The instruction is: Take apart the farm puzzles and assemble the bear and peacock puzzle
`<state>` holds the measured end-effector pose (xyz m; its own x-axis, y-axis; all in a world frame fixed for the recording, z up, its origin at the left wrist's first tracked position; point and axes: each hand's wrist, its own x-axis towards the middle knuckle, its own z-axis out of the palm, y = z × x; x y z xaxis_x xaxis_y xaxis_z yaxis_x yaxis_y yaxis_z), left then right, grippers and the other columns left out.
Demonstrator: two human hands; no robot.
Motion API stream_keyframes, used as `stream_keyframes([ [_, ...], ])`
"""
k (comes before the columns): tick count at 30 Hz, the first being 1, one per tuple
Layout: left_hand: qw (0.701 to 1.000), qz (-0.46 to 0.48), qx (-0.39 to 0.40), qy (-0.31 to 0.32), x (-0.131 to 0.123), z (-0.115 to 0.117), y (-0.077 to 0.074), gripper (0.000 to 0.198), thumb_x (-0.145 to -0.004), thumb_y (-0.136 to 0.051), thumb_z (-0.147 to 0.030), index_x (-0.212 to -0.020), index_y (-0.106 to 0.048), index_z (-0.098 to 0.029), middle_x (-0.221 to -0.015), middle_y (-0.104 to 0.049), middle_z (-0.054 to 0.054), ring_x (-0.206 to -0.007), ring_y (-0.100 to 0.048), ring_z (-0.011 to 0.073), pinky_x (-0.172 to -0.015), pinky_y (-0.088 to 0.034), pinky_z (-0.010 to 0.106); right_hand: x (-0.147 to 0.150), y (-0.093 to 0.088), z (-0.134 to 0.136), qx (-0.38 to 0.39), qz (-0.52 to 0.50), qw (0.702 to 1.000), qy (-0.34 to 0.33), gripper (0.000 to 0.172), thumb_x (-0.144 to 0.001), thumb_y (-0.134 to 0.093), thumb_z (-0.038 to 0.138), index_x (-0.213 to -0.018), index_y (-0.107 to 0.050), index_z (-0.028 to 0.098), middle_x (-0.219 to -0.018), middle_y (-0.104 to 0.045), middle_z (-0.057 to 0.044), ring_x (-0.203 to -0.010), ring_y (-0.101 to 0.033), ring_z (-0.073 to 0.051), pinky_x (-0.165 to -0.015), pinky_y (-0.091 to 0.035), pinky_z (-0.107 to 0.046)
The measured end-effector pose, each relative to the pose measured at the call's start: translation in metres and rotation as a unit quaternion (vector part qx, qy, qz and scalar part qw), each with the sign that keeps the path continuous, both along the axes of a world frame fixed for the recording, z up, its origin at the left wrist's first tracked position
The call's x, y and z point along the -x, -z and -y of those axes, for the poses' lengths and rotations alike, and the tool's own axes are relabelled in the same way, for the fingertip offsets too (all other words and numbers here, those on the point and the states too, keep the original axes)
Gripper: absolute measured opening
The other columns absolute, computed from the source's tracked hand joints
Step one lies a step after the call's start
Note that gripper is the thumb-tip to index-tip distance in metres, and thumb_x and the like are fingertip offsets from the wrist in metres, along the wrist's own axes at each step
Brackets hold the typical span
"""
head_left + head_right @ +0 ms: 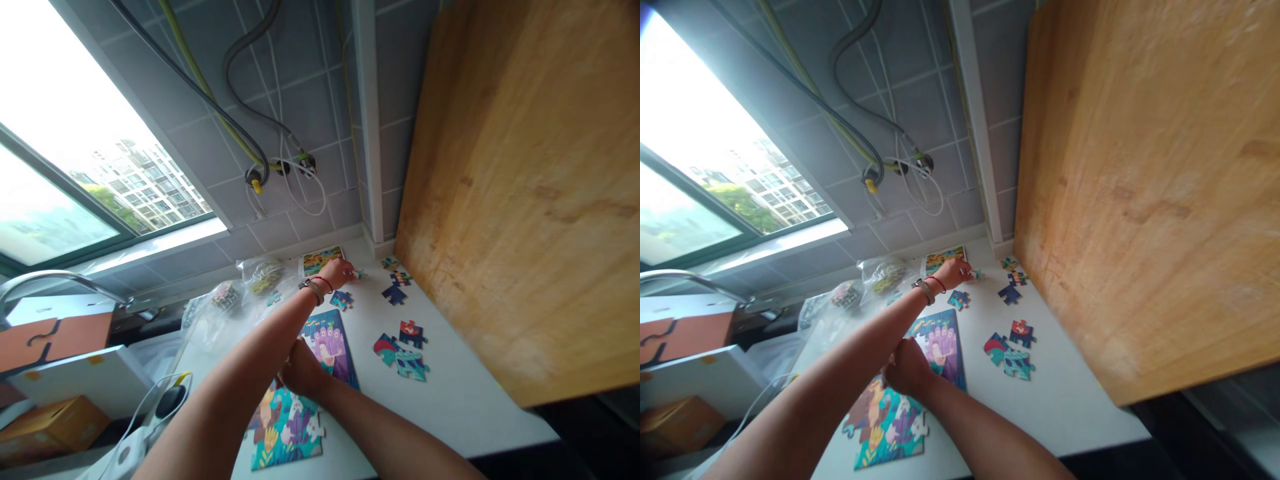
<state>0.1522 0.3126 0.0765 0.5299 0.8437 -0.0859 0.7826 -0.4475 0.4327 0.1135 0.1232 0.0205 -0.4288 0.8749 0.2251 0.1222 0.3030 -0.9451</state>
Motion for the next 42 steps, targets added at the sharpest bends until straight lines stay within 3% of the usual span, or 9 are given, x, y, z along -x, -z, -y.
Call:
stream_keyframes([
  [5,0.995,0.097,0.017,-0.02,0.045,0.022,-0.022,0.033,-0.096,-0.066,-0.032,-0.067,-0.07,-0.016,-0.067,-0.071,0.002,-0.071,-0.071,0.0151,-0.075,-0.054,0.024,-0.003,-0.002,-0.005,0.019,-0.02,1.0,0.013,0.068,-0.107,-0.039,0.048,-0.055,-0.07,0.018,-0.05,-0.067,-0.004,-0.054,-0.07,-0.016,-0.068,-0.054,-0.026],
  [9,0.981,0.179,0.047,-0.056,0.105,0.063,-0.038,0.04,-0.097,-0.063,-0.049,-0.083,-0.076,-0.013,-0.072,-0.076,0.006,-0.065,-0.071,0.0158,-0.064,-0.056,0.024,-0.002,-0.006,-0.005,0.056,-0.074,0.994,0.053,0.076,-0.103,-0.039,0.07,-0.059,-0.073,0.018,-0.052,-0.069,-0.005,-0.051,-0.067,-0.017,-0.064,-0.053,-0.027],
  [11,0.972,0.212,0.051,-0.085,0.138,0.092,-0.042,0.047,-0.095,-0.064,-0.055,-0.107,-0.076,-0.011,-0.079,-0.078,0.009,-0.067,-0.074,0.0182,-0.064,-0.059,0.027,-0.001,-0.01,-0.002,0.072,-0.094,0.991,0.063,0.077,-0.1,-0.042,0.074,-0.057,-0.072,0.019,-0.05,-0.067,-0.005,-0.048,-0.065,-0.017,-0.061,-0.051,-0.028],
  [15,0.925,0.315,0.051,-0.208,0.201,0.159,-0.035,0.057,-0.087,-0.075,-0.056,-0.123,-0.074,-0.011,-0.082,-0.08,0.009,-0.071,-0.076,0.0208,-0.069,-0.063,0.032,0.0,-0.013,0.005,0.078,-0.087,0.992,0.046,0.073,-0.101,-0.045,0.069,-0.054,-0.069,0.02,-0.05,-0.066,-0.005,-0.049,-0.065,-0.017,-0.061,-0.05,-0.029],
  [19,0.886,0.323,0.006,-0.333,0.239,0.23,-0.01,0.055,-0.086,-0.076,-0.058,-0.121,-0.077,-0.016,-0.09,-0.082,0.008,-0.077,-0.079,0.0239,-0.073,-0.066,0.036,0.003,-0.011,0.013,0.055,-0.044,0.998,0.0,0.06,-0.102,-0.05,0.056,-0.058,-0.069,0.02,-0.053,-0.065,-0.002,-0.051,-0.06,-0.016,-0.059,-0.046,-0.028],
  [24,0.843,0.381,0.049,-0.378,0.239,0.289,0.013,0.047,-0.088,-0.073,-0.06,-0.108,-0.08,-0.018,-0.093,-0.083,0.01,-0.084,-0.08,0.0271,-0.079,-0.068,0.038,0.005,-0.016,0.02,0.025,0.0,0.993,-0.115,0.029,-0.096,-0.063,0.04,-0.078,-0.072,0.019,-0.066,-0.07,0.0,-0.061,-0.06,-0.015,-0.06,-0.042,-0.027],
  [31,0.851,0.376,0.049,-0.362,0.237,0.295,0.002,0.044,-0.098,-0.063,-0.056,-0.109,-0.079,-0.017,-0.094,-0.082,0.01,-0.086,-0.079,0.0241,-0.079,-0.065,0.034,0.004,-0.014,0.016,0.109,-0.049,0.986,-0.114,0.04,-0.096,-0.062,0.053,-0.077,-0.068,0.019,-0.071,-0.069,-0.003,-0.067,-0.063,-0.017,-0.065,-0.049,-0.028],
  [37,0.904,0.283,-0.075,-0.31,0.24,0.291,-0.009,0.04,-0.098,-0.065,-0.041,-0.135,-0.07,-0.027,-0.117,-0.079,0.008,-0.096,-0.075,0.0218,-0.084,-0.062,0.035,0.003,-0.017,0.019,0.087,-0.025,0.986,-0.138,0.034,-0.095,-0.064,0.048,-0.077,-0.07,0.019,-0.068,-0.067,-0.002,-0.064,-0.06,-0.016,-0.062,-0.047,-0.028],
  [42,0.936,0.212,-0.064,-0.274,0.229,0.299,-0.013,0.022,-0.1,-0.062,-0.037,-0.112,-0.079,-0.028,-0.104,-0.08,0.008,-0.094,-0.075,0.0228,-0.085,-0.06,0.033,0.005,-0.017,0.024,-0.012,0.029,0.989,-0.144,0.027,-0.096,-0.063,0.036,-0.08,-0.079,0.021,-0.073,-0.072,-0.004,-0.068,-0.062,-0.017,-0.066,-0.048,-0.029],
])
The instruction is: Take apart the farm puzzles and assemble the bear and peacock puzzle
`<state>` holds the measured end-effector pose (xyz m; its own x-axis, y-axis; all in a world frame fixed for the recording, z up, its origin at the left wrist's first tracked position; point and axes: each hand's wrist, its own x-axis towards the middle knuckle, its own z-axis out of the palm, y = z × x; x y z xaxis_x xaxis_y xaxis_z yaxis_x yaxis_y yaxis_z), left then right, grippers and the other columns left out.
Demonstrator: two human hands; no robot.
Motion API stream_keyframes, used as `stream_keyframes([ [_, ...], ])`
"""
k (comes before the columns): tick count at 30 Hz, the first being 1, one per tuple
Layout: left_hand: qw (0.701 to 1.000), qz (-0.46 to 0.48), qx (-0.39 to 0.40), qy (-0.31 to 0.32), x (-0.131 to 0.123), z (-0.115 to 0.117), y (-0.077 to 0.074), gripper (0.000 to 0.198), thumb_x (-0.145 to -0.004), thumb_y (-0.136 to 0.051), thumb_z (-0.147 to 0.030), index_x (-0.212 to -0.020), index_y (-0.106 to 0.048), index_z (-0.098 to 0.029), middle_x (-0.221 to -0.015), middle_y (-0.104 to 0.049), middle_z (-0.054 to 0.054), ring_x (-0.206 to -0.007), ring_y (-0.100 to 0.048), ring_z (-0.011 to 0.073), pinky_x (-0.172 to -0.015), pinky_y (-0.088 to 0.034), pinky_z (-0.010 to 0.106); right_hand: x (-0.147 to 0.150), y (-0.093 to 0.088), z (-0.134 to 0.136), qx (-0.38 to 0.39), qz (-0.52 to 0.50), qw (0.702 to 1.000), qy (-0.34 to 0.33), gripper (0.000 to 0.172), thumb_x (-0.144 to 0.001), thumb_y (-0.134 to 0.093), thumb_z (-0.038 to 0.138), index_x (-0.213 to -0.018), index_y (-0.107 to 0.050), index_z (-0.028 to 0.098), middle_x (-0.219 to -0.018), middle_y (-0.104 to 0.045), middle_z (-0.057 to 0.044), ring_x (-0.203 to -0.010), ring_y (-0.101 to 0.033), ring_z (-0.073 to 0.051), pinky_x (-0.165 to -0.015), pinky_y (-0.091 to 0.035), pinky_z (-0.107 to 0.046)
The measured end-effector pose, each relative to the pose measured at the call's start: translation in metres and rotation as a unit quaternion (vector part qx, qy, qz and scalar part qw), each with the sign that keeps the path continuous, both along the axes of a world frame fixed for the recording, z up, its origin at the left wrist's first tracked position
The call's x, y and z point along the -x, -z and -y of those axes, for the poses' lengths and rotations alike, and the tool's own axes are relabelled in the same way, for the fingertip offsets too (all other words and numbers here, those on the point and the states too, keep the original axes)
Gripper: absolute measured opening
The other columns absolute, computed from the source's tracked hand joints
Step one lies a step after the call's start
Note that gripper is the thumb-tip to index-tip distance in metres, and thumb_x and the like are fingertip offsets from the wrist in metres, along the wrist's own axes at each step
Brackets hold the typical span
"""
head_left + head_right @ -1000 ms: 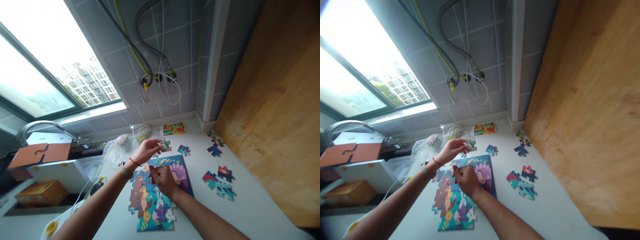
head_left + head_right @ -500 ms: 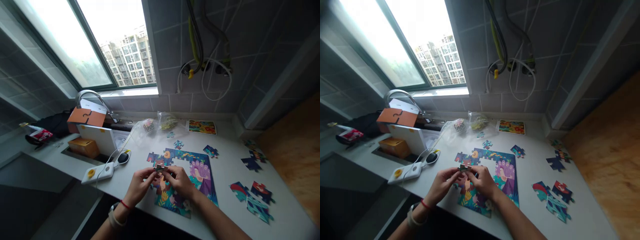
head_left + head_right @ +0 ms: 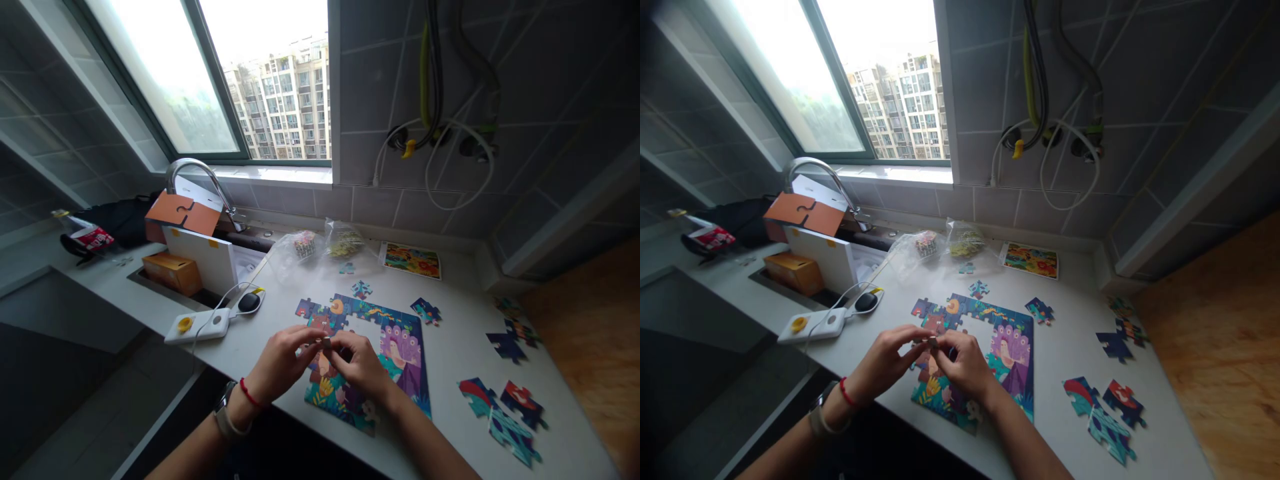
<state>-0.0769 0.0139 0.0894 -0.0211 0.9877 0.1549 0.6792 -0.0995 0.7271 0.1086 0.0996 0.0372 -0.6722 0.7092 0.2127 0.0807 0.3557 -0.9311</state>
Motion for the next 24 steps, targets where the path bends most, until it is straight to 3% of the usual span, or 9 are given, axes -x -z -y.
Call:
stream_keyframes([
  [3,1.0,0.002,0.003,-0.016,0.001,0.003,0.003,0.017,-0.099,-0.064,-0.034,-0.101,-0.078,-0.026,-0.094,-0.08,0.004,-0.084,-0.075,0.0197,-0.08,-0.06,0.03,0.0,0.004,0.0,0.022,0.004,1.0,0.017,0.021,-0.093,-0.066,0.035,-0.096,-0.081,0.021,-0.075,-0.073,-0.003,-0.066,-0.063,-0.017,-0.064,-0.049,-0.028],
  [6,0.998,0.036,0.009,-0.045,0.01,0.003,0.011,0.016,-0.098,-0.064,-0.035,-0.1,-0.075,-0.024,-0.092,-0.081,0.003,-0.078,-0.075,0.0176,-0.075,-0.059,0.028,-0.001,0.006,-0.002,0.051,0.01,0.998,0.037,0.029,-0.092,-0.067,0.039,-0.108,-0.08,0.019,-0.072,-0.072,-0.003,-0.061,-0.061,-0.016,-0.06,-0.048,-0.028],
  [12,0.983,0.079,-0.026,-0.161,0.036,0.003,0.036,0.045,-0.097,-0.062,-0.043,-0.137,-0.065,-0.022,-0.096,-0.084,0.005,-0.083,-0.08,0.0227,-0.07,-0.062,0.03,-0.003,0.006,-0.006,0.018,0.019,0.998,0.06,0.029,-0.094,-0.06,0.039,-0.097,-0.082,0.02,-0.072,-0.073,-0.004,-0.058,-0.059,-0.016,-0.059,-0.048,-0.028],
  [16,0.973,0.057,-0.059,-0.217,0.047,0.007,0.048,0.037,-0.095,-0.062,-0.046,-0.122,-0.072,-0.022,-0.094,-0.084,0.006,-0.082,-0.081,0.0251,-0.076,-0.065,0.035,-0.003,0.007,-0.006,0.0,0.022,0.998,0.063,0.029,-0.094,-0.06,0.038,-0.097,-0.082,0.02,-0.072,-0.074,-0.004,-0.059,-0.06,-0.017,-0.06,-0.049,-0.029],
  [24,0.966,0.073,-0.069,-0.24,0.054,0.007,0.063,0.032,-0.094,-0.061,-0.048,-0.109,-0.067,-0.02,-0.103,-0.082,0.008,-0.097,-0.081,0.026,-0.087,-0.065,0.037,-0.004,0.008,-0.005,-0.014,0.027,0.998,0.051,0.029,-0.095,-0.059,0.037,-0.099,-0.082,0.019,-0.073,-0.073,-0.003,-0.061,-0.061,-0.016,-0.063,-0.049,-0.029],
])
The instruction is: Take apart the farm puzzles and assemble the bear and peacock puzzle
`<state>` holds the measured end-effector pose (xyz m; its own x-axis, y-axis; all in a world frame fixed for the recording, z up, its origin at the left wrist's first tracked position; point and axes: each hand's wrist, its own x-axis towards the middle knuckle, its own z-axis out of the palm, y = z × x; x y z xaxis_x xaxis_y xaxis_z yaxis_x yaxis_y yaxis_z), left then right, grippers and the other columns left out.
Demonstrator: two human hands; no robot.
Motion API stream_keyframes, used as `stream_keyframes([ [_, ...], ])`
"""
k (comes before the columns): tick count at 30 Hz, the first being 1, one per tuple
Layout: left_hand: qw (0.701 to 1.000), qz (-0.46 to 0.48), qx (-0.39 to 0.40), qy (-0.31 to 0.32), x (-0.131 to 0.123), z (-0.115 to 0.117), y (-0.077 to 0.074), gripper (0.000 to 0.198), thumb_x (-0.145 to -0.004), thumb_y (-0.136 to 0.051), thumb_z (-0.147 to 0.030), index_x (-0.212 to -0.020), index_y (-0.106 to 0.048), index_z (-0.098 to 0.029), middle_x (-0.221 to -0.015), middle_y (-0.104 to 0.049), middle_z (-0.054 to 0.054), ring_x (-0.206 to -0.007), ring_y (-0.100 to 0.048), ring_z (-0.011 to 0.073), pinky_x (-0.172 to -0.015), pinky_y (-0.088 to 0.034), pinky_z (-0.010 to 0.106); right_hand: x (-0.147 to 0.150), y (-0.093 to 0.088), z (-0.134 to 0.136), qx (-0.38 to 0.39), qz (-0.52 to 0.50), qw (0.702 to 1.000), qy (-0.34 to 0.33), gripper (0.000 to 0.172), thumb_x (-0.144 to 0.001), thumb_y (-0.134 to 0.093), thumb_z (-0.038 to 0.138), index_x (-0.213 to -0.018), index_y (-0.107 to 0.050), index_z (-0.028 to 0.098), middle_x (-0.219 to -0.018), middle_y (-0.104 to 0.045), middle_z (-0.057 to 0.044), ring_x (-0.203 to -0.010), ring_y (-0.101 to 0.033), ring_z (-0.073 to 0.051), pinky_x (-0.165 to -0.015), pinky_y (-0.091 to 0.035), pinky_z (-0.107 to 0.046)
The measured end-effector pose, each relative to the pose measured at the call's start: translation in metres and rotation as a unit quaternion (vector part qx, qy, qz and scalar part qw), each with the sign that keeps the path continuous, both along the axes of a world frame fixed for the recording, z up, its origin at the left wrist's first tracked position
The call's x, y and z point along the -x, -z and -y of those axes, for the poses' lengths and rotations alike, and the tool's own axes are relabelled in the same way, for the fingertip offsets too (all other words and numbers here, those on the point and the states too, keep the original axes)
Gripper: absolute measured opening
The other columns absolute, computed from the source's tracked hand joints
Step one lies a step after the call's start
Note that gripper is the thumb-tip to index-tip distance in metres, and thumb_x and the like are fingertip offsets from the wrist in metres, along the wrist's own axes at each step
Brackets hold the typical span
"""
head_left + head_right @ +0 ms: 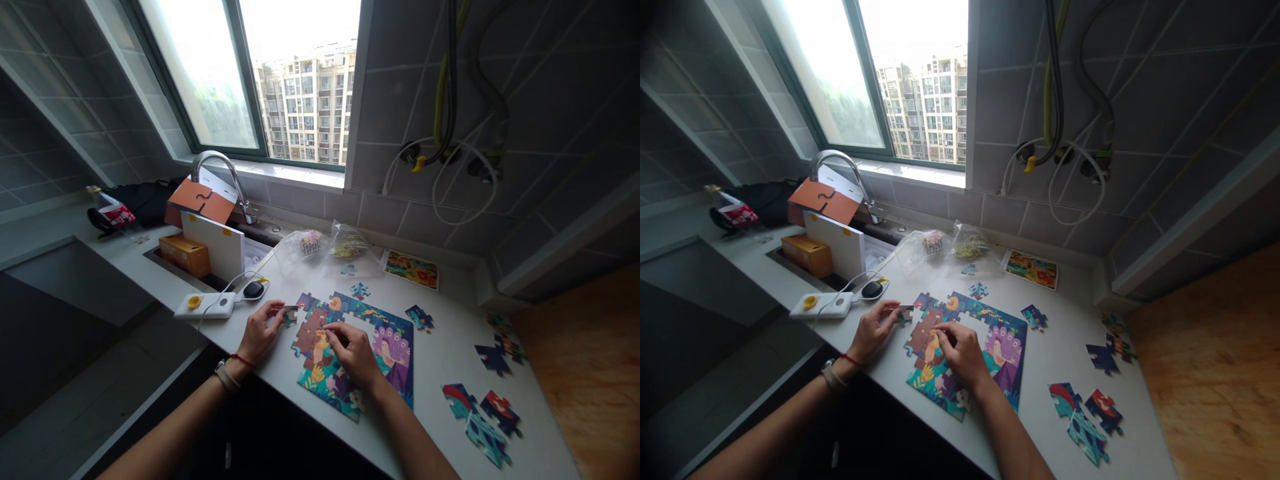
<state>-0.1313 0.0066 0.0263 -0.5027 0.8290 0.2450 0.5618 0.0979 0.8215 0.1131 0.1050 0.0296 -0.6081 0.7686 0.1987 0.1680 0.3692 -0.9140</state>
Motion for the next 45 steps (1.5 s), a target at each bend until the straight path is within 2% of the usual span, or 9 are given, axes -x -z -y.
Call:
stream_keyframes([
  [8,0.999,-0.005,-0.033,0.021,-0.017,0.01,-0.003,0.027,-0.094,-0.064,-0.045,-0.108,-0.068,-0.023,-0.096,-0.082,0.005,-0.091,-0.081,0.0258,-0.08,-0.066,0.035,0.002,-0.013,0.004,-0.037,0.002,0.999,-0.03,0.024,-0.097,-0.061,0.031,-0.1,-0.08,0.019,-0.087,-0.077,-0.007,-0.073,-0.068,-0.019,-0.076,-0.054,-0.031],
  [13,0.991,0.019,-0.08,0.102,-0.066,0.028,-0.013,0.017,-0.097,-0.064,-0.039,-0.108,-0.068,-0.026,-0.1,-0.082,0.004,-0.087,-0.082,0.025,-0.071,-0.066,0.03,-0.006,-0.029,0.025,-0.059,0.006,0.997,-0.056,0.044,-0.093,-0.066,0.028,-0.136,-0.068,0.018,-0.101,-0.074,-0.008,-0.085,-0.069,-0.021,-0.079,-0.056,-0.031],
  [15,0.984,0.032,-0.096,0.144,-0.083,0.036,-0.017,0.017,-0.099,-0.063,-0.036,-0.112,-0.068,-0.026,-0.103,-0.082,0.004,-0.088,-0.082,0.0235,-0.073,-0.066,0.028,-0.019,-0.037,0.038,-0.06,0.024,0.997,-0.031,0.045,-0.094,-0.064,0.026,-0.139,-0.066,0.02,-0.098,-0.073,-0.006,-0.083,-0.067,-0.02,-0.08,-0.055,-0.032],
  [20,0.955,0.075,-0.036,0.286,-0.115,0.049,-0.017,0.018,-0.105,-0.056,-0.033,-0.118,-0.065,-0.025,-0.103,-0.081,0.004,-0.089,-0.081,0.0181,-0.079,-0.063,0.023,-0.072,-0.05,0.074,0.023,0.077,0.997,0.023,0.013,-0.096,-0.066,0.03,-0.097,-0.077,0.022,-0.084,-0.071,-0.003,-0.076,-0.065,-0.017,-0.071,-0.05,-0.028],
  [26,0.914,0.066,0.034,0.4,-0.162,0.057,-0.008,0.058,-0.103,-0.055,-0.024,-0.157,-0.034,-0.032,-0.108,-0.079,0.001,-0.081,-0.074,0.0132,-0.08,-0.06,0.022,-0.142,-0.046,0.09,0.079,0.11,0.983,0.121,0.028,-0.099,-0.064,0.045,-0.089,-0.072,0.02,-0.082,-0.073,-0.004,-0.071,-0.065,-0.018,-0.064,-0.049,-0.028],
  [28,0.906,0.053,0.031,0.42,-0.17,0.058,-0.011,0.054,-0.103,-0.051,-0.022,-0.155,-0.037,-0.03,-0.11,-0.077,0.003,-0.08,-0.073,0.0132,-0.078,-0.059,0.022,-0.167,-0.042,0.079,0.101,0.079,0.973,0.192,0.039,-0.096,-0.066,0.056,-0.088,-0.071,0.019,-0.075,-0.071,-0.004,-0.065,-0.065,-0.018,-0.062,-0.052,-0.029],
  [34,0.885,-0.036,0.012,0.464,-0.157,0.063,-0.02,0.027,-0.104,-0.042,-0.016,-0.115,-0.065,-0.024,-0.091,-0.076,0.003,-0.078,-0.073,0.0148,-0.074,-0.055,0.022,-0.236,-0.038,0.011,0.133,0.018,0.902,0.411,0.069,-0.068,-0.073,0.084,-0.091,-0.064,0.02,-0.078,-0.077,-0.011,-0.072,-0.077,-0.028,-0.068,-0.064,-0.038],
  [39,0.906,-0.093,-0.014,0.414,-0.127,0.08,-0.014,0.025,-0.105,-0.045,-0.017,-0.118,-0.064,-0.025,-0.089,-0.076,0.001,-0.076,-0.074,0.0143,-0.072,-0.055,0.021,-0.264,-0.037,-0.035,0.113,0.111,0.891,0.426,0.061,-0.072,-0.07,0.072,-0.101,-0.065,0.019,-0.085,-0.078,-0.012,-0.079,-0.078,-0.03,-0.065,-0.061,-0.038],
  [45,0.913,-0.168,-0.048,0.37,-0.099,0.097,-0.011,0.024,-0.106,-0.046,-0.018,-0.121,-0.063,-0.026,-0.086,-0.075,0.0,-0.072,-0.073,0.0151,-0.067,-0.055,0.023,-0.279,-0.024,-0.029,0.038,0.294,0.861,0.413,0.037,-0.062,-0.081,0.045,-0.089,-0.071,0.021,-0.098,-0.077,-0.016,-0.108,-0.07,-0.037,-0.093,-0.053,-0.043],
])
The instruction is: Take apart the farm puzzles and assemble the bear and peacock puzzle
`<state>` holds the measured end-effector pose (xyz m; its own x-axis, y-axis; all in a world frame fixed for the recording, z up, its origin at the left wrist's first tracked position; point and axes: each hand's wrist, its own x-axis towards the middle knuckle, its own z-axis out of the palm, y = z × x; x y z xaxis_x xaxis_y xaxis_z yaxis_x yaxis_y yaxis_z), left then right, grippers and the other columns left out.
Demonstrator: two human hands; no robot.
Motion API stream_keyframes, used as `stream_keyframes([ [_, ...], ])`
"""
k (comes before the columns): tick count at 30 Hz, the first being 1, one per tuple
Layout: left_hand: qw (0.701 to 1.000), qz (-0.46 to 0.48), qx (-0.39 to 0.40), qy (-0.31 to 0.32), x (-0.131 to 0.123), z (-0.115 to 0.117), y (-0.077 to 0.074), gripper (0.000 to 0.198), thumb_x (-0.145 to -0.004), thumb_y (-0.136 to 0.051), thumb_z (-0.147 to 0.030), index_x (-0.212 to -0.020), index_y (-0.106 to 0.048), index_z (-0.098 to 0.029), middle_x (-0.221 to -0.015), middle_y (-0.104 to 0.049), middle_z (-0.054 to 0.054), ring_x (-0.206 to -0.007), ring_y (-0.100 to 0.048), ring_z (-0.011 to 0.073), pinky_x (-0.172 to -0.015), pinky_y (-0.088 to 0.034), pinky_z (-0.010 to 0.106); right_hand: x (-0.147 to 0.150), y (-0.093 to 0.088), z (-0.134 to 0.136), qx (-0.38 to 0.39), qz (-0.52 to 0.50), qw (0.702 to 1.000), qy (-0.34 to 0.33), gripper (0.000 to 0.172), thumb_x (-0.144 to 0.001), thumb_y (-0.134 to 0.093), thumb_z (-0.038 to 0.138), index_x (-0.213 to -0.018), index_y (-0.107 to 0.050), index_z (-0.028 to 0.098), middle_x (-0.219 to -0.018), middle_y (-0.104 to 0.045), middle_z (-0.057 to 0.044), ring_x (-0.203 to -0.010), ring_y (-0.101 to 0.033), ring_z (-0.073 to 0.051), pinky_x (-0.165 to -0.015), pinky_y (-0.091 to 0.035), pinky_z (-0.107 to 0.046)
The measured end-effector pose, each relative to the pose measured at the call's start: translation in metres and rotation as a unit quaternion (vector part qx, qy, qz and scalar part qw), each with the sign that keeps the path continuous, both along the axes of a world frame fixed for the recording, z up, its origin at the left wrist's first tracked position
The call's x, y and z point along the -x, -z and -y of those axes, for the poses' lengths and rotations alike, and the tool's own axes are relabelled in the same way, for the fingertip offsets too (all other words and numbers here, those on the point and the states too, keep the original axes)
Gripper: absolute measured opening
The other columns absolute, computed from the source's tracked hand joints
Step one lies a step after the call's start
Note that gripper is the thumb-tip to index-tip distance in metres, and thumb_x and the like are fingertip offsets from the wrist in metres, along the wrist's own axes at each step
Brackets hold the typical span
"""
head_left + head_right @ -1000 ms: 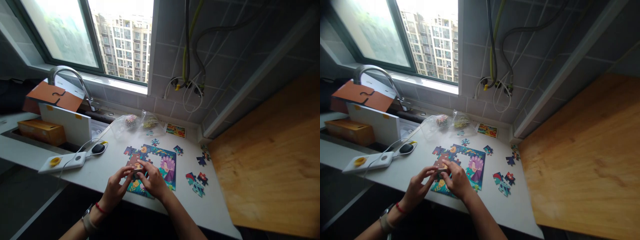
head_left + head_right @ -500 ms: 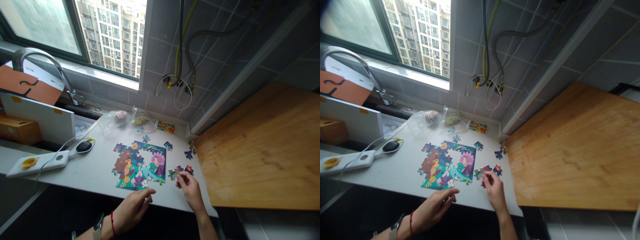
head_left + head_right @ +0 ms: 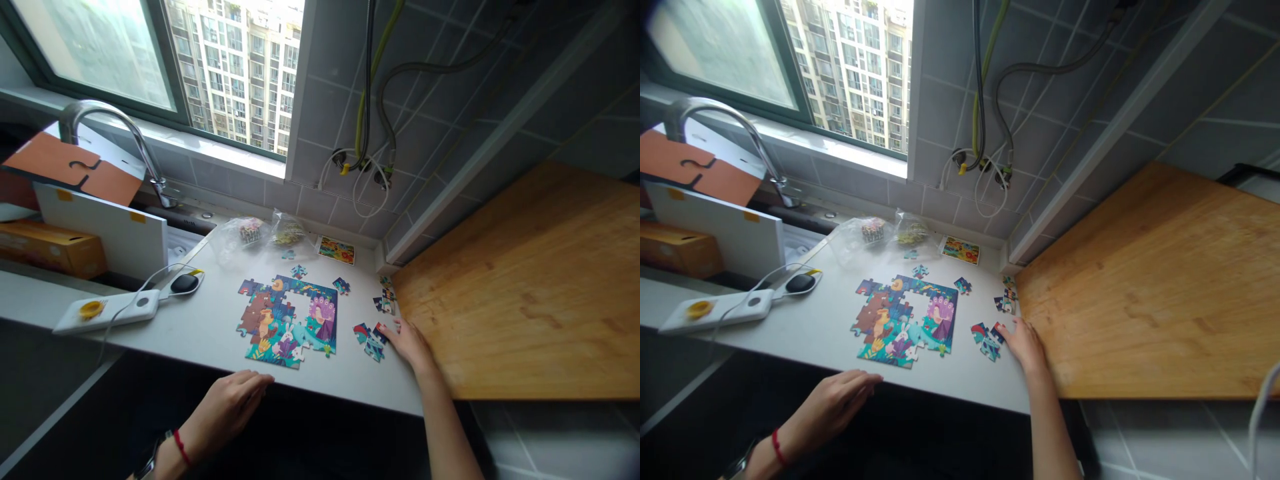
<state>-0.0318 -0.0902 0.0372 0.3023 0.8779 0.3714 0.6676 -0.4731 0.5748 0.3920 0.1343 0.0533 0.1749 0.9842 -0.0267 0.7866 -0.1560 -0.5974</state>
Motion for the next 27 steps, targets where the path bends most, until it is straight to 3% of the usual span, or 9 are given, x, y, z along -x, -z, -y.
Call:
stream_keyframes([
  [8,0.999,0.006,-0.036,0.006,0.002,0.01,-0.011,0.025,-0.106,-0.046,-0.016,-0.121,-0.064,-0.025,-0.09,-0.076,0.001,-0.078,-0.074,0.0157,-0.071,-0.056,0.024,-0.001,0.003,0.014,0.007,0.07,0.996,-0.046,0.02,-0.065,-0.081,0.037,-0.073,-0.069,0.023,-0.09,-0.076,-0.013,-0.099,-0.071,-0.031,-0.093,-0.053,-0.037],
  [15,0.998,0.029,-0.052,0.003,0.001,0.018,-0.023,0.023,-0.106,-0.048,-0.017,-0.119,-0.066,-0.023,-0.082,-0.073,0.001,-0.071,-0.071,0.0149,-0.066,-0.055,0.023,0.009,-0.001,0.016,-0.006,0.0,1.0,0.014,0.025,-0.059,-0.08,0.03,-0.072,-0.06,0.026,-0.066,-0.069,0.0,-0.071,-0.07,-0.024,-0.071,-0.053,-0.032],
  [18,0.998,0.04,-0.044,-0.013,0.012,0.019,-0.023,0.024,-0.105,-0.048,-0.016,-0.118,-0.067,-0.023,-0.081,-0.073,0.002,-0.072,-0.071,0.0155,-0.067,-0.056,0.023,0.02,-0.007,0.019,-0.029,-0.056,0.998,0.02,0.03,-0.061,-0.078,0.038,-0.081,-0.059,0.025,-0.071,-0.07,-0.001,-0.072,-0.07,-0.024,-0.07,-0.054,-0.034],
  [24,0.999,0.042,-0.01,-0.02,0.034,0.004,-0.025,0.025,-0.105,-0.047,-0.016,-0.116,-0.068,-0.024,-0.086,-0.073,0.004,-0.077,-0.07,0.0171,-0.069,-0.056,0.025,0.082,-0.025,0.029,-0.026,-0.199,0.978,-0.061,0.059,-0.064,-0.078,0.067,-0.096,-0.059,0.022,-0.093,-0.074,-0.008,-0.08,-0.072,-0.024,-0.068,-0.057,-0.033],
  [27,0.999,0.042,-0.004,-0.02,0.039,-0.012,-0.027,0.025,-0.106,-0.047,-0.017,-0.119,-0.067,-0.024,-0.087,-0.073,0.005,-0.079,-0.069,0.0179,-0.07,-0.055,0.026,0.132,-0.03,0.049,0.015,-0.251,0.961,-0.115,0.059,-0.069,-0.079,0.069,-0.096,-0.06,0.021,-0.088,-0.074,-0.006,-0.066,-0.068,-0.02,-0.058,-0.054,-0.031],
])
